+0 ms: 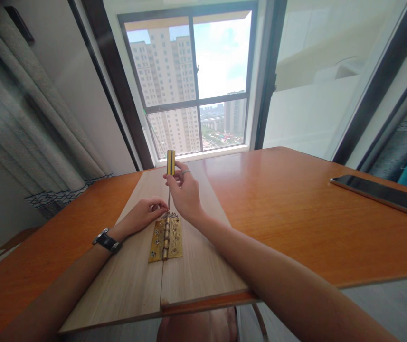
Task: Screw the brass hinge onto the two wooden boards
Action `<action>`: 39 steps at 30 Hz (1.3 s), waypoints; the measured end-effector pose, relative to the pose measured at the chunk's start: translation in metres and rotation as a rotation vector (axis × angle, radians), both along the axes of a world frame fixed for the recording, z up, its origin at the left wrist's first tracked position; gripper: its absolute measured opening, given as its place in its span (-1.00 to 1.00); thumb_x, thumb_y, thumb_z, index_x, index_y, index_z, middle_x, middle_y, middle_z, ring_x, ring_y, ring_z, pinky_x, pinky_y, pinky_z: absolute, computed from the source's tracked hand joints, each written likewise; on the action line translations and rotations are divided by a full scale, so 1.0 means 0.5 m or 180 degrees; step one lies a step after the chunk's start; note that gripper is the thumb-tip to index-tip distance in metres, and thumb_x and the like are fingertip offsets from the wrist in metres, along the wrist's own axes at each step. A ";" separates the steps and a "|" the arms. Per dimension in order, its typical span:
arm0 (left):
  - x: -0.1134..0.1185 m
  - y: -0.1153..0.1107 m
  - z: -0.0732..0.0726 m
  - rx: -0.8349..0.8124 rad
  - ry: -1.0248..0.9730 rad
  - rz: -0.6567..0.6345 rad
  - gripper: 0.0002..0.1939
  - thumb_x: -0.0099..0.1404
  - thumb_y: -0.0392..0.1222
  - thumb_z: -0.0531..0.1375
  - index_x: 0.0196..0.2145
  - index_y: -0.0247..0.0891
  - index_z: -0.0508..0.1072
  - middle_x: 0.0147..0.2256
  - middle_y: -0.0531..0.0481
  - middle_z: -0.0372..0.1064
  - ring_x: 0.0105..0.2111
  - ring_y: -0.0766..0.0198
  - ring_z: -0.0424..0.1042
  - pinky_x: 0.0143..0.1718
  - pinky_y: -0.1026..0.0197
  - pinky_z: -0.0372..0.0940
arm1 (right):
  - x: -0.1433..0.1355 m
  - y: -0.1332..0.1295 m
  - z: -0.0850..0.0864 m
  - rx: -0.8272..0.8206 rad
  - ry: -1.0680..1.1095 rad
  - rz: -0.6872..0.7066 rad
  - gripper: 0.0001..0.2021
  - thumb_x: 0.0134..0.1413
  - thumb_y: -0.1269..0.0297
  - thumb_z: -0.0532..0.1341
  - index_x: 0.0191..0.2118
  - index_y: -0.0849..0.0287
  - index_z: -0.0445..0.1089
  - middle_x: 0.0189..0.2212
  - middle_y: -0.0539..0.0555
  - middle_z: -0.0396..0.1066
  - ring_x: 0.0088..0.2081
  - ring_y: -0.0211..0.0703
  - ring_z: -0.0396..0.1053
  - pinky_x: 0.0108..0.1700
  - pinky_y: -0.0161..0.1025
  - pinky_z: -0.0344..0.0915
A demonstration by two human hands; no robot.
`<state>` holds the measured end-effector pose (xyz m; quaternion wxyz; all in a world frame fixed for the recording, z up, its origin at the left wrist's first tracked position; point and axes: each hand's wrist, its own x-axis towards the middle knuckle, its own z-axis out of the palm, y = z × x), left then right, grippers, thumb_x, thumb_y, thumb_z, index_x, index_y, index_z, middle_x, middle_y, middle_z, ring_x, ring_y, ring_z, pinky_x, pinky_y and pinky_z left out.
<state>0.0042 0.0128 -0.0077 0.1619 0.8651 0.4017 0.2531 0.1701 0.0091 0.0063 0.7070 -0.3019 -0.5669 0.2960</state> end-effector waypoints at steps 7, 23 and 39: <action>-0.002 -0.001 -0.001 -0.0008 0.0002 -0.0111 -0.79 0.31 -0.14 0.14 -0.31 -0.26 0.55 -0.34 0.01 0.50 -0.40 0.29 0.33 -0.32 0.26 0.21 | -0.001 0.001 0.001 0.0035 0.0021 0.0014 -0.63 0.13 0.25 0.20 0.07 0.16 0.29 -0.33 0.05 0.52 -0.34 -0.17 0.45 -0.23 -0.15 0.36; 0.002 -0.006 0.004 -0.0065 0.0016 -0.0147 -0.81 0.30 -0.15 0.14 -0.32 -0.26 0.53 -0.33 0.00 0.50 -0.36 0.26 0.36 -0.28 0.24 0.24 | 0.000 -0.003 0.002 -0.0007 0.0005 0.0055 -0.64 0.13 0.27 0.20 0.06 0.16 0.28 -0.34 0.04 0.52 -0.35 -0.19 0.44 -0.21 -0.15 0.36; 0.004 -0.003 0.006 -0.0116 -0.0056 -0.0332 -0.79 0.34 -0.15 0.13 -0.32 -0.27 0.53 -0.29 -0.04 0.50 -0.29 0.23 0.40 -0.19 0.21 0.27 | 0.000 -0.001 -0.001 0.0038 -0.0003 0.0040 -0.62 0.14 0.28 0.19 0.08 0.18 0.27 -0.35 0.04 0.51 -0.35 -0.19 0.44 -0.19 -0.14 0.35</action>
